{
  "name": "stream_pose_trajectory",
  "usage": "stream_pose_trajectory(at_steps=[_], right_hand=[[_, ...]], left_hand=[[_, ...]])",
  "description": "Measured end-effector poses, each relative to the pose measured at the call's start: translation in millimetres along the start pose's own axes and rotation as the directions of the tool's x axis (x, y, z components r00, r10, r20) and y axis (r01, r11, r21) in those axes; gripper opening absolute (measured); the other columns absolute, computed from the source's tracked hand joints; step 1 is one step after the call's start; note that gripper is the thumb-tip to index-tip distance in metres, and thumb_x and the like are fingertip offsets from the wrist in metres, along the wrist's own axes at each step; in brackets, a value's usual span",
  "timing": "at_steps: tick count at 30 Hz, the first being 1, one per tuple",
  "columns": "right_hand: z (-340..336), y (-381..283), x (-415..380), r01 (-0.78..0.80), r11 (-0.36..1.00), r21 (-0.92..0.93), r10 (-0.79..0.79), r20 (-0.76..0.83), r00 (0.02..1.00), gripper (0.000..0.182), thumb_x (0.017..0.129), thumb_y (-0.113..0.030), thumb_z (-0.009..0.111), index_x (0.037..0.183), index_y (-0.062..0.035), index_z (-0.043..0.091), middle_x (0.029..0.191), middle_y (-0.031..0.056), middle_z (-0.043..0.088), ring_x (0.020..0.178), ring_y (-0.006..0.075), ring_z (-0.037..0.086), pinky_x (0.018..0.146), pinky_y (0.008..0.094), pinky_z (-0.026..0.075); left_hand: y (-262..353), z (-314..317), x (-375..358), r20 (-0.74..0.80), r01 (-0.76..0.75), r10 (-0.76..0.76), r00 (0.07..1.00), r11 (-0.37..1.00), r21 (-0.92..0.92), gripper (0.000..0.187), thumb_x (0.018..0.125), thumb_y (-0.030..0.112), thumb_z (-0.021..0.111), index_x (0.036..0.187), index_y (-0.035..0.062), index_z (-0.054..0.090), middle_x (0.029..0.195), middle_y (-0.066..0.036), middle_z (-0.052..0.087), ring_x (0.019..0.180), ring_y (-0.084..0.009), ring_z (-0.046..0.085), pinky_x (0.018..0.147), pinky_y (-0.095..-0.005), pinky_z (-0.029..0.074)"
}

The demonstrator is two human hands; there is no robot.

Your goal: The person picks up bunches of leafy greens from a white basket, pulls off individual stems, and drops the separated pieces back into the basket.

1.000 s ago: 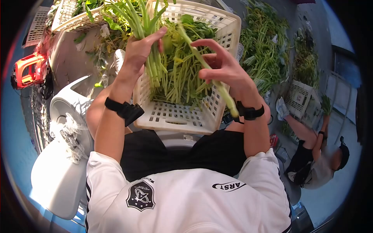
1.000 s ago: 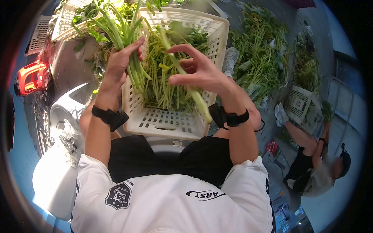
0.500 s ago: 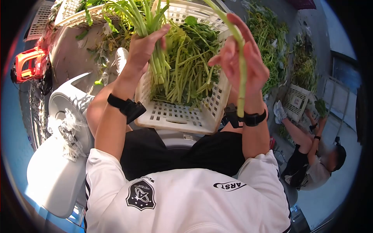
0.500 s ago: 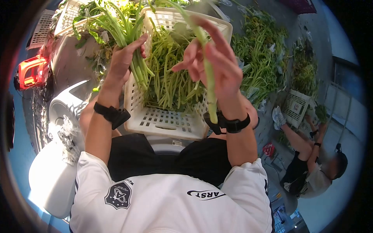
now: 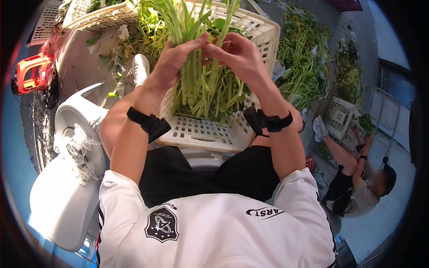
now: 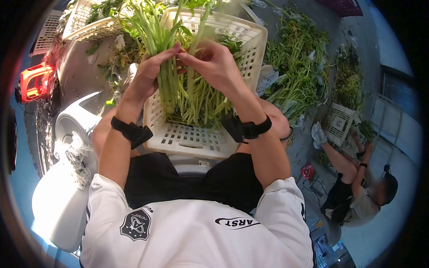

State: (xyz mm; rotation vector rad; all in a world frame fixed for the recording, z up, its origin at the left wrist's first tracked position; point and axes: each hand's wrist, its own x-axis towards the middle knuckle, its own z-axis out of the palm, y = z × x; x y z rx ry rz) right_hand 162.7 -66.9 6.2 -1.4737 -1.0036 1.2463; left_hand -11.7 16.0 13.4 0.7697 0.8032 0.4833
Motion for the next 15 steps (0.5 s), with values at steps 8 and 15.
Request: stream_pose_trajectory(at_steps=[8, 15], right_hand=[[23.7, -7.8, 1.9, 0.179, 0.926, -0.332, -0.229, -0.117, 0.966, 0.064, 0.085, -0.022, 0.082, 0.136, 0.0010, 0.051, 0.088, 0.0106, 0.072, 0.080, 0.0155, 0.071, 0.070, 0.0296, 0.058], [42.7, 1.8, 6.6, 0.241, 0.931, -0.274, -0.258, -0.029, 0.966, 0.058, 0.088, -0.013, 0.077, 0.138, -0.0009, 0.052, 0.111, 0.0127, 0.066, 0.093, 0.0207, 0.070, 0.076, 0.0329, 0.059]], left_hand=[[-2.6, -10.1, -0.2, -0.016, 0.063, -0.064, 0.998, 0.996, -0.056, 0.038, 0.097, 0.028, 0.069, 0.125, 0.0023, 0.064, 0.106, -0.006, 0.070, 0.088, -0.0144, 0.069, 0.075, -0.0288, 0.058], [-9.4, -18.5, 5.8, -0.094, -0.109, 0.104, 0.990, 0.993, -0.052, 0.033, 0.095, 0.026, 0.071, 0.118, 0.0029, 0.068, 0.104, -0.006, 0.071, 0.086, -0.0135, 0.069, 0.070, -0.0307, 0.058]])
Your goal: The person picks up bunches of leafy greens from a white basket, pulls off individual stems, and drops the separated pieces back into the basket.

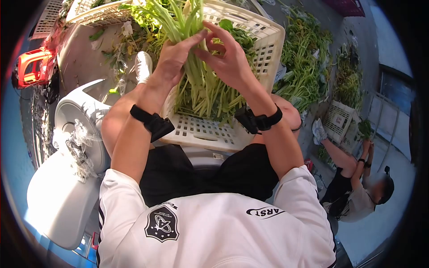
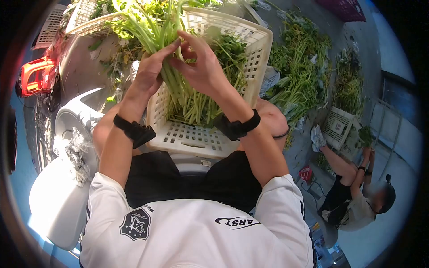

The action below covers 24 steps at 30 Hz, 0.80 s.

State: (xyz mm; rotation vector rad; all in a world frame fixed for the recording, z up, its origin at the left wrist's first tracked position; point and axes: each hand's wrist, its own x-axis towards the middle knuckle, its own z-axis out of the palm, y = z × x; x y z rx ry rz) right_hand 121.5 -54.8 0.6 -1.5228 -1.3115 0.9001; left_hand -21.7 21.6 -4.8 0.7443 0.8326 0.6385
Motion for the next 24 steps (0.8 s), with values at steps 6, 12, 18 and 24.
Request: stream_pose_trajectory(at_steps=[6, 12, 18, 24], right_hand=[[5.8, -10.5, 6.4, -0.083, 0.967, 0.240, 0.078, 0.028, 0.997, 0.049, 0.091, -0.009, 0.072, 0.137, -0.0012, 0.055, 0.113, 0.0132, 0.066, 0.094, 0.0218, 0.071, 0.077, 0.0302, 0.060], [14.2, -10.9, 4.1, 0.030, 0.996, 0.081, -0.030, -0.004, 1.000, 0.037, 0.090, -0.005, 0.072, 0.125, 0.0005, 0.065, 0.107, 0.0130, 0.072, 0.096, 0.0229, 0.073, 0.082, 0.0315, 0.061], [18.1, -6.8, 5.6, 0.050, 0.995, 0.089, -0.043, -0.085, 0.995, 0.039, 0.087, -0.006, 0.076, 0.125, -0.0010, 0.066, 0.108, 0.0148, 0.071, 0.095, 0.0215, 0.073, 0.078, 0.0287, 0.061], [14.4, 5.2, 8.2, 0.138, 0.990, 0.003, -0.137, -0.147, 0.980, 0.070, 0.081, -0.042, 0.084, 0.131, -0.0004, 0.057, 0.111, 0.0166, 0.069, 0.110, 0.0269, 0.068, 0.095, 0.0397, 0.055]], left_hand=[[6.1, -0.5, -2.7, -0.075, -0.047, 0.037, 0.996, 0.991, -0.123, 0.031, 0.096, 0.023, 0.068, 0.118, 0.0018, 0.068, 0.106, -0.009, 0.072, 0.092, -0.0159, 0.069, 0.077, -0.0313, 0.058], [9.5, -9.6, 5.2, -0.127, -0.145, 0.128, 0.984, 0.980, -0.137, 0.037, 0.098, 0.025, 0.066, 0.123, -0.0025, 0.064, 0.113, -0.013, 0.071, 0.101, -0.0192, 0.069, 0.090, -0.0337, 0.058], [12.9, -11.5, 1.1, -0.009, -0.181, 0.181, 0.983, 0.975, -0.128, 0.037, 0.098, 0.019, 0.067, 0.126, -0.0049, 0.061, 0.117, -0.016, 0.070, 0.100, -0.0216, 0.070, 0.090, -0.0349, 0.058], [11.3, -9.9, 0.6, 0.022, -0.272, 0.272, 0.962, 0.962, -0.023, 0.036, 0.099, 0.017, 0.066, 0.126, -0.0045, 0.060, 0.116, -0.017, 0.070, 0.102, -0.0238, 0.070, 0.090, -0.0354, 0.059]])
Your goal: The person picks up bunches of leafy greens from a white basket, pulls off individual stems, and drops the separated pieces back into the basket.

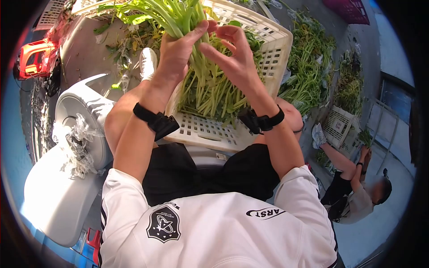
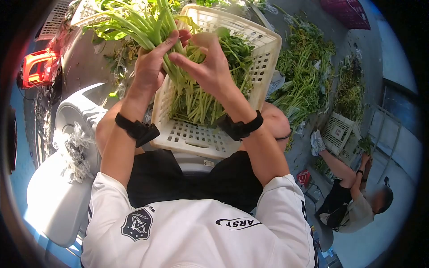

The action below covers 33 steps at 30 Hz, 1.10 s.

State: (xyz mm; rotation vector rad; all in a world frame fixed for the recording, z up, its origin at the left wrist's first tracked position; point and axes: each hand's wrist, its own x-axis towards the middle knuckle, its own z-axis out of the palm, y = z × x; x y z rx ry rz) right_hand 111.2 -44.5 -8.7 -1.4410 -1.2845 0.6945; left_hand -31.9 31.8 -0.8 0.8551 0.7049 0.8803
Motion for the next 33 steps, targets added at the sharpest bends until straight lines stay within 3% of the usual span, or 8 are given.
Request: stream_pose_trajectory(at_steps=[4, 6, 10, 17, 20, 25, 29, 33], right_hand=[[6.1, -1.5, -7.2, -0.086, 0.994, -0.067, 0.100, 0.256, 0.962, 0.059, 0.085, -0.038, 0.082, 0.123, 0.0000, 0.058, 0.096, 0.0050, 0.068, 0.095, 0.0162, 0.066, 0.085, 0.0337, 0.054], [5.3, -13.5, -7.5, -0.315, 0.948, 0.046, 0.244, 0.529, 0.812, 0.057, 0.086, -0.039, 0.081, 0.122, -0.0003, 0.059, 0.093, 0.0032, 0.067, 0.089, 0.0129, 0.065, 0.079, 0.0304, 0.053], [5.2, -19.3, -5.7, -0.422, 0.906, 0.046, 0.303, 0.626, 0.719, 0.036, 0.090, -0.032, 0.075, 0.106, -0.0007, 0.066, 0.078, -0.0015, 0.062, 0.069, 0.0074, 0.057, 0.062, 0.0265, 0.046], [11.5, -15.3, -12.7, -0.461, 0.871, 0.172, 0.306, 0.545, 0.781, 0.029, 0.095, -0.028, 0.068, 0.104, -0.0014, 0.066, 0.074, -0.0021, 0.059, 0.066, 0.0067, 0.053, 0.057, 0.0269, 0.043], [12.4, -9.9, -12.9, -0.464, 0.874, 0.144, 0.309, 0.573, 0.759, 0.030, 0.097, -0.030, 0.065, 0.103, -0.0006, 0.066, 0.079, -0.0018, 0.060, 0.070, 0.0062, 0.054, 0.059, 0.0264, 0.043], [-6.6, 7.9, -1.6, -0.463, 0.873, -0.152, 0.435, 0.673, 0.599, 0.048, 0.099, -0.045, 0.063, 0.117, -0.0001, 0.064, 0.086, 0.0049, 0.065, 0.076, 0.0130, 0.062, 0.066, 0.0283, 0.052], [-16.3, 19.0, 4.9, -0.544, 0.793, 0.275, 0.428, 0.384, 0.818, 0.055, 0.103, -0.051, 0.052, 0.127, -0.0031, 0.060, 0.112, 0.0101, 0.066, 0.095, 0.0177, 0.065, 0.078, 0.0326, 0.057], [-11.8, 50.9, 1.0, -0.515, 0.791, -0.330, 0.612, 0.413, 0.675, 0.054, 0.101, -0.048, 0.056, 0.131, -0.0036, 0.058, 0.108, 0.0136, 0.070, 0.104, 0.0227, 0.069, 0.084, 0.0353, 0.057]], left_hand=[[8.8, 5.8, -3.6, 0.053, -0.044, 0.045, 0.998, 0.999, -0.026, 0.034, 0.098, 0.017, 0.066, 0.125, -0.0041, 0.060, 0.115, -0.018, 0.070, 0.102, -0.0252, 0.070, 0.089, -0.0353, 0.059], [13.0, 6.5, -6.3, 0.068, -0.023, 0.025, 0.997, 0.999, -0.027, 0.035, 0.098, 0.018, 0.067, 0.124, -0.0040, 0.061, 0.115, -0.018, 0.070, 0.101, -0.0254, 0.070, 0.089, -0.0352, 0.059], [18.1, -3.1, -8.8, 0.045, 0.023, -0.023, 0.999, 1.000, 0.000, 0.041, 0.097, 0.023, 0.068, 0.126, -0.0031, 0.058, 0.112, -0.017, 0.070, 0.100, -0.0252, 0.071, 0.088, -0.0356, 0.060], [26.8, 1.0, -13.5, 0.179, 0.217, -0.179, 0.967, 0.950, -0.225, 0.054, 0.095, 0.027, 0.071, 0.137, 0.0005, 0.050, 0.108, -0.012, 0.068, 0.100, -0.0248, 0.070, 0.087, -0.0355, 0.061], [12.4, -7.5, -11.0, 0.244, 0.083, -0.062, 0.968, 0.994, -0.074, 0.054, 0.094, 0.025, 0.073, 0.136, 0.0011, 0.051, 0.104, -0.010, 0.069, 0.099, -0.0226, 0.071, 0.083, -0.0332, 0.061], [6.4, -2.9, -6.4, 0.040, -0.004, -0.002, 0.999, 0.989, 0.146, 0.034, 0.090, 0.021, 0.078, 0.115, 0.0032, 0.064, 0.085, -0.005, 0.069, 0.073, -0.0166, 0.070, 0.065, -0.0291, 0.060], [18.8, -10.2, 2.8, -0.242, 0.030, -0.004, 0.970, 0.994, 0.107, 0.026, 0.089, 0.022, 0.079, 0.103, 0.0048, 0.067, 0.080, -0.005, 0.067, 0.066, -0.0151, 0.068, 0.060, -0.0297, 0.058], [26.2, -16.2, 3.3, -0.344, 0.115, -0.094, 0.934, 0.992, 0.043, 0.023, 0.089, 0.021, 0.079, 0.101, 0.0054, 0.067, 0.080, -0.004, 0.067, 0.065, -0.0148, 0.067, 0.060, -0.0299, 0.058]])
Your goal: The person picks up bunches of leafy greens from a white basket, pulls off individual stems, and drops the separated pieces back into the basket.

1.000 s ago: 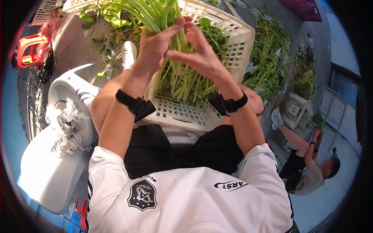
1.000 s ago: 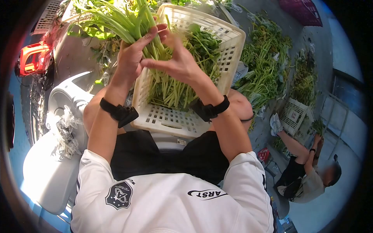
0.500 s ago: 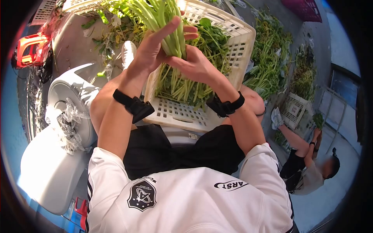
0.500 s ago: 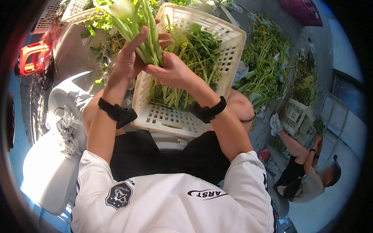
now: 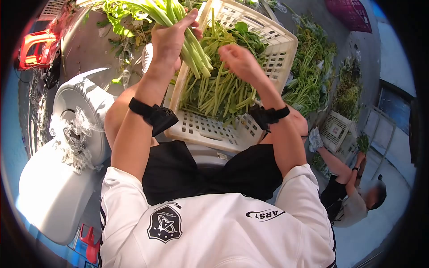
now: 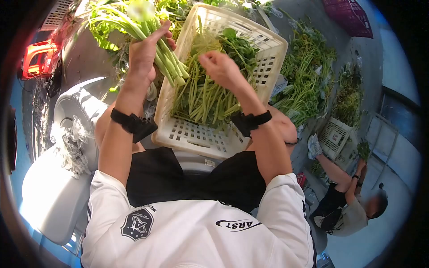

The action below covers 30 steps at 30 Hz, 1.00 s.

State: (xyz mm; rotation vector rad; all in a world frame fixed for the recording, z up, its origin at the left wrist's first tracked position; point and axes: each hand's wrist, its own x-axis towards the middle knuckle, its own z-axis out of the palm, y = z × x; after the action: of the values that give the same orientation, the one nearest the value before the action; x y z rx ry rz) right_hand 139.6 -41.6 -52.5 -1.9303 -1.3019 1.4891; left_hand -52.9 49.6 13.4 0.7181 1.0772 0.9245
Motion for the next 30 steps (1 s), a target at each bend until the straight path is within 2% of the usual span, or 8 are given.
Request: stream_pose_trajectory(at_steps=[3, 9, 12, 17, 21, 23, 26, 30], right_hand=[[33.3, 30.8, -1.4, 0.084, 0.842, -0.533, -0.064, 0.055, 0.996, 0.053, 0.096, -0.046, 0.061, 0.131, -0.0067, 0.059, 0.102, 0.0172, 0.072, 0.098, 0.0286, 0.070, 0.083, 0.0403, 0.056], [64.5, 49.0, -7.8, 0.006, 0.627, -0.779, 0.184, 0.156, 0.971, 0.042, 0.093, -0.044, 0.062, 0.113, -0.0085, 0.070, 0.102, 0.0186, 0.072, 0.096, 0.0345, 0.070, 0.084, 0.0457, 0.056], [54.2, 31.1, -12.2, 0.084, 0.681, -0.728, 0.038, 0.150, 0.988, 0.036, 0.093, -0.038, 0.061, 0.108, -0.0065, 0.071, 0.097, 0.0151, 0.074, 0.091, 0.0357, 0.071, 0.081, 0.0457, 0.057], [16.3, -20.1, -26.8, 0.043, 0.998, -0.040, -0.037, 0.128, 0.991, 0.031, 0.091, -0.022, 0.063, 0.115, -0.0026, 0.063, 0.086, 0.0110, 0.072, 0.077, 0.0213, 0.071, 0.068, 0.0346, 0.055], [-18.3, -25.1, -29.9, 0.091, 0.915, 0.394, -0.093, -0.014, 0.996, 0.028, 0.094, -0.015, 0.057, 0.118, -0.0003, 0.060, 0.087, 0.0072, 0.066, 0.068, 0.0113, 0.064, 0.070, 0.0295, 0.059], [-31.3, -20.7, -31.4, 0.276, 0.672, 0.688, -0.232, -0.159, 0.960, 0.021, 0.093, -0.010, 0.056, 0.110, -0.0006, 0.064, 0.089, 0.0071, 0.061, 0.070, 0.0103, 0.060, 0.073, 0.0322, 0.062], [-41.5, -2.4, -29.2, 0.628, 0.534, 0.567, -0.477, -0.411, 0.777, 0.031, 0.090, -0.011, 0.054, 0.117, 0.0017, 0.060, 0.077, 0.0065, 0.056, 0.063, 0.0123, 0.053, 0.080, 0.0401, 0.061], [-52.8, -26.2, -57.5, 0.645, 0.408, 0.646, -0.413, -0.499, 0.761, 0.042, 0.087, -0.011, 0.051, 0.125, 0.0052, 0.054, 0.067, 0.0068, 0.050, 0.058, 0.0139, 0.047, 0.087, 0.0451, 0.058]], left_hand=[[2.2, 1.3, -2.1, 0.011, 0.050, -0.050, 0.999, 0.999, -0.003, 0.023, 0.088, 0.021, 0.079, 0.100, 0.0056, 0.068, 0.080, -0.004, 0.067, 0.065, -0.0148, 0.067, 0.061, -0.0298, 0.058], [7.9, 0.8, -7.6, 0.047, 0.101, -0.104, 0.993, 0.994, 0.049, 0.025, 0.087, 0.023, 0.081, 0.097, 0.0034, 0.069, 0.082, -0.005, 0.068, 0.067, -0.0143, 0.067, 0.062, -0.0291, 0.058], [5.7, -1.6, -6.3, 0.064, 0.094, -0.097, 0.993, 0.995, 0.040, 0.029, 0.086, 0.024, 0.083, 0.100, 0.0017, 0.070, 0.083, -0.005, 0.068, 0.067, -0.0146, 0.067, 0.062, -0.0278, 0.058], [12.6, -0.3, -9.9, 0.086, 0.062, -0.075, 0.993, 0.988, 0.144, 0.032, 0.086, 0.027, 0.082, 0.100, -0.0003, 0.071, 0.084, -0.007, 0.070, 0.066, -0.0143, 0.067, 0.060, -0.0274, 0.056], [7.8, 0.5, -8.1, 0.161, 0.029, -0.074, 0.984, 0.963, 0.267, 0.035, 0.086, 0.030, 0.082, 0.097, -0.0015, 0.072, 0.083, -0.009, 0.071, 0.064, -0.0148, 0.067, 0.058, -0.0278, 0.055], [4.7, 2.3, -8.4, 0.200, 0.059, -0.127, 0.972, 0.947, 0.316, 0.038, 0.085, 0.033, 0.083, 0.095, -0.0026, 0.071, 0.081, -0.009, 0.070, 0.063, -0.0152, 0.066, 0.057, -0.0280, 0.054], [-4.3, 4.3, -7.9, 0.233, 0.080, -0.171, 0.957, 0.931, 0.356, 0.041, 0.085, 0.036, 0.082, 0.091, -0.0028, 0.071, 0.077, -0.009, 0.070, 0.063, -0.0151, 0.067, 0.057, -0.0277, 0.054], [-7.1, 14.5, -12.5, 0.250, 0.079, -0.194, 0.949, 0.910, 0.406, 0.041, 0.087, 0.037, 0.081, 0.092, -0.0021, 0.071, 0.080, -0.010, 0.071, 0.065, -0.0149, 0.068, 0.059, -0.0276, 0.056]])
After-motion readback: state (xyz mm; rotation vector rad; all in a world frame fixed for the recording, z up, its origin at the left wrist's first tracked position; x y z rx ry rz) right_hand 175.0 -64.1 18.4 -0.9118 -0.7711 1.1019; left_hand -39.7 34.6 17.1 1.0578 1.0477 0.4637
